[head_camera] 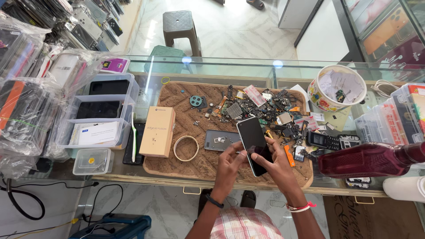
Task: The person disassembles a smartphone, removes the back cover, and uses a metal tool to pry and separate internal components. They handle the battery and motherboard, then reassemble the device and test the screen.
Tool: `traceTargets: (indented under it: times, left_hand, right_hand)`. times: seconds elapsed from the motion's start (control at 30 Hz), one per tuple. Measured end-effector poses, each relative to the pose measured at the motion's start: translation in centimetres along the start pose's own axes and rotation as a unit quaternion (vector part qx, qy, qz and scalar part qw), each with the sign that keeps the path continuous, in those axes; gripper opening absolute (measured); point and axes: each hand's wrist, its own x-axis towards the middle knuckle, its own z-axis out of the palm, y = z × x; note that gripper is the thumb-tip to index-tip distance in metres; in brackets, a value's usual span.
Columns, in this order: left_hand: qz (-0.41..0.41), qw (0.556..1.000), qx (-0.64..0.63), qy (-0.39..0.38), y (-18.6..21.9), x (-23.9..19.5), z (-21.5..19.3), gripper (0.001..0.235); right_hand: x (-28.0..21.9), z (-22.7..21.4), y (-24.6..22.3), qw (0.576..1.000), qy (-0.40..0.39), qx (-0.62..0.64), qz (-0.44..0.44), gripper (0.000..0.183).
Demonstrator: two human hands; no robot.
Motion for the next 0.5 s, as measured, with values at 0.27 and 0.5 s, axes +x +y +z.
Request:
traceTargets:
  times: [0.27, 0.5]
  left_hand:
    - [-0.015, 0.999, -0.006, 0.029, -1.2, -0.5, -0.7, 0.034]
    - [-0.018, 0.999, -0.022, 0.016, -1.6, -0.6, -0.8, 0.036]
  right_hand:
    - [-0.2, 0.4, 1.2, 0.997, 0.009, 0.056, 0.059, 0.052]
    - [-0.7, 0.1, 0.9, 0.996, 0.029, 0.056, 0.068, 0.044]
